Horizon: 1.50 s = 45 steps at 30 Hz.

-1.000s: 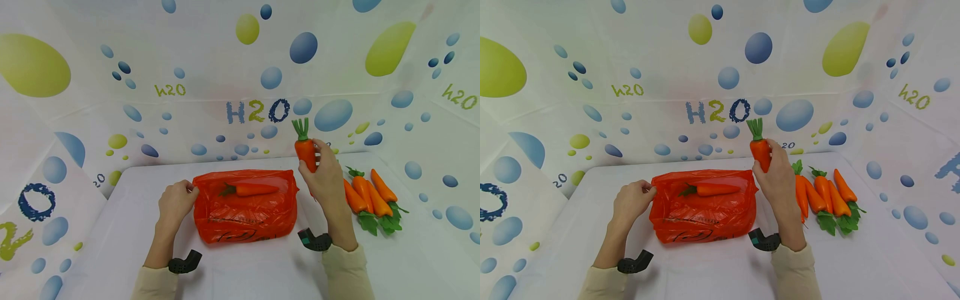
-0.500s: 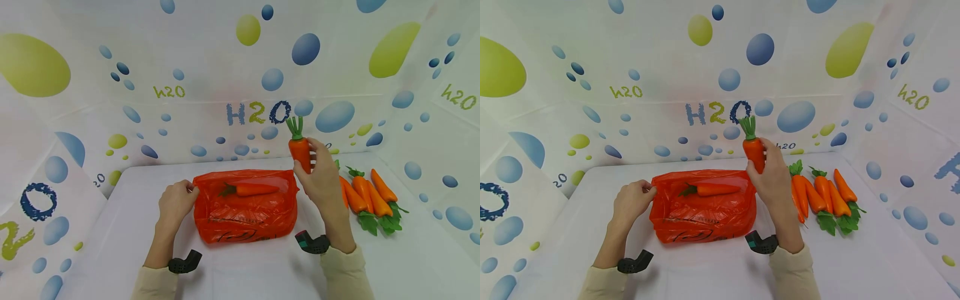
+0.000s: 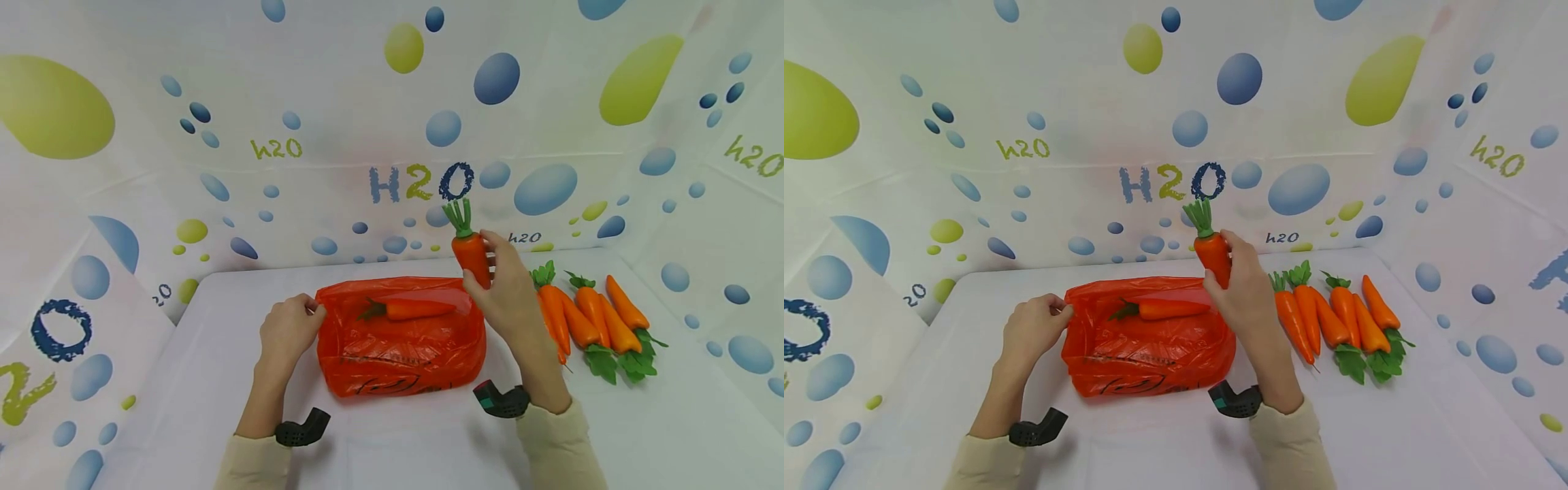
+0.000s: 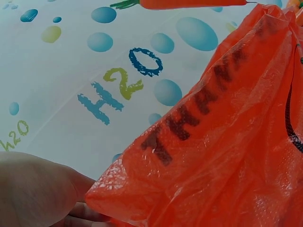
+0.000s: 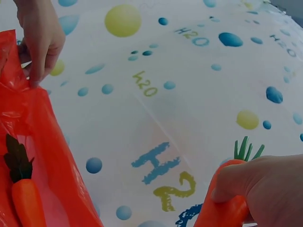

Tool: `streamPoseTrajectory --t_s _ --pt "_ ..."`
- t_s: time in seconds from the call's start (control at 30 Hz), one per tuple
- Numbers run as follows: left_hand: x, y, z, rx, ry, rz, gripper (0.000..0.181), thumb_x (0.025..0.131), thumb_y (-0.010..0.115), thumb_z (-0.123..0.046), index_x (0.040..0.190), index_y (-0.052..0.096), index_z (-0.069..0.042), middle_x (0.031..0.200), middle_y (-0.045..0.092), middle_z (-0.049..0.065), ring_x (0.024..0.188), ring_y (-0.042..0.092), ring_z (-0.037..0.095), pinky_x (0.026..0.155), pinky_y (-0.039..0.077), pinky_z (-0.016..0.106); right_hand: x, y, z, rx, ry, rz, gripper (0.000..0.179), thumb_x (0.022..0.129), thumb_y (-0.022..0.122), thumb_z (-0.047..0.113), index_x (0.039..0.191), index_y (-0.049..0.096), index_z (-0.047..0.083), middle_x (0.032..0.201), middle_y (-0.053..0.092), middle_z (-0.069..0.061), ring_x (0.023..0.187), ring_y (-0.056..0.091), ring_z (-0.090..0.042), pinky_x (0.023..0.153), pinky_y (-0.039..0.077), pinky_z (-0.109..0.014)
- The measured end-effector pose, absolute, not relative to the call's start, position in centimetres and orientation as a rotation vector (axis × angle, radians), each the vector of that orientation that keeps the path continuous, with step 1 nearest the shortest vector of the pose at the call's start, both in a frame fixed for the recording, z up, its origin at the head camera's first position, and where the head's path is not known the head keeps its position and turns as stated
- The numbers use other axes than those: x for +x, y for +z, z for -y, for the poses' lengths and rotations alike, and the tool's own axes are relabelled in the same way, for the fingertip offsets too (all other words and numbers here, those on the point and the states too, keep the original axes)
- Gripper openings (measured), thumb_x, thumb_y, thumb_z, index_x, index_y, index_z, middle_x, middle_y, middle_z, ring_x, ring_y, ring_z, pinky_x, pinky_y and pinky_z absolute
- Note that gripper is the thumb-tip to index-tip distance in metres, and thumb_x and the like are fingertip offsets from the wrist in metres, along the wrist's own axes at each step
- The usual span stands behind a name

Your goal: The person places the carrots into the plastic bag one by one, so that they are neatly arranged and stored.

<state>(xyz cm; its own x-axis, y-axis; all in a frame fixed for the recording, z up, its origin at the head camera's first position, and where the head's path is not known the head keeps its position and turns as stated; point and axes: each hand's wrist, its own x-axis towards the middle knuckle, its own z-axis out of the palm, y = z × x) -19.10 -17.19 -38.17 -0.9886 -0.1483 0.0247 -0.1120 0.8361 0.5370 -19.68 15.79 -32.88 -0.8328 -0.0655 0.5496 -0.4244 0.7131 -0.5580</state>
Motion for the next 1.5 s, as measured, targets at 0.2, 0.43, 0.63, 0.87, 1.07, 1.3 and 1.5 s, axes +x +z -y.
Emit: streamPoseTrajectory --t_s 0.2,0.43,0.63,0.87,1.07,1.3,1.5 --pt "-19.0 -38.3 17.2 0.194 -0.856 2.941 0.031 0.095 0.054 -0.026 0.106 0.068 0.0 0.073 0.065 0.008 0.063 0.054 0.02 0.053 0.047 0.026 -19.6 -33.2 -15.2 0.41 0.902 2.474 0.063 0.09 0.067 0.011 0.147 0.04 0.002 0.133 0.056 -0.02 0.109 0.062 -0.034 0.087 0.059 -0.048" --pt "-18.9 -38.4 17.2 0.188 -0.859 2.942 0.031 0.096 0.055 -0.026 0.106 0.068 0.0 0.073 0.066 0.008 0.063 0.054 0.02 0.053 0.047 0.026 -19.3 -33.5 -15.0 0.424 0.865 2.527 0.064 0.09 0.067 0.012 0.148 0.039 0.004 0.136 0.054 -0.019 0.11 0.061 -0.033 0.087 0.059 -0.048" --pt "-18.9 -38.5 17.3 0.18 -0.853 2.938 0.031 0.096 0.054 -0.026 0.107 0.068 -0.001 0.073 0.066 0.008 0.063 0.054 0.02 0.053 0.047 0.026 -19.3 -33.9 -14.9 0.419 0.845 2.592 0.063 0.091 0.066 0.014 0.148 0.039 0.005 0.137 0.054 -0.019 0.108 0.062 -0.034 0.087 0.059 -0.048" --pt "-18.7 -38.6 17.3 0.186 -0.86 2.944 0.032 0.096 0.055 -0.027 0.109 0.068 -0.001 0.075 0.067 0.008 0.065 0.054 0.021 0.054 0.048 0.026 -19.5 -34.7 -14.9 0.39 0.837 2.681 0.064 0.093 0.065 0.015 0.149 0.037 0.006 0.138 0.053 -0.018 0.108 0.061 -0.033 0.089 0.058 -0.048" --pt "-18.6 -38.8 17.3 0.177 -0.847 2.938 0.033 0.096 0.055 -0.027 0.109 0.068 -0.001 0.075 0.067 0.008 0.064 0.054 0.02 0.054 0.048 0.026 -19.4 -35.0 -14.8 0.415 0.794 2.685 0.064 0.092 0.065 0.015 0.149 0.037 0.006 0.137 0.053 -0.018 0.106 0.062 -0.032 0.089 0.058 -0.047" --pt "-18.6 -38.8 17.3 0.173 -0.844 2.935 0.032 0.095 0.055 -0.027 0.108 0.068 -0.001 0.074 0.067 0.008 0.064 0.054 0.02 0.053 0.048 0.026 -19.4 -35.2 -14.5 0.446 0.764 2.672 0.063 0.092 0.066 0.014 0.148 0.038 0.006 0.138 0.053 -0.018 0.106 0.062 -0.032 0.089 0.058 -0.047" --pt "-18.6 -38.8 17.4 0.169 -0.85 2.933 0.032 0.096 0.055 -0.027 0.109 0.068 -0.001 0.075 0.067 0.008 0.065 0.054 0.02 0.054 0.049 0.026 -19.5 -35.2 -14.1 0.467 0.763 2.701 0.064 0.092 0.067 0.014 0.149 0.038 0.005 0.14 0.052 -0.018 0.112 0.06 -0.032 0.095 0.056 -0.047"
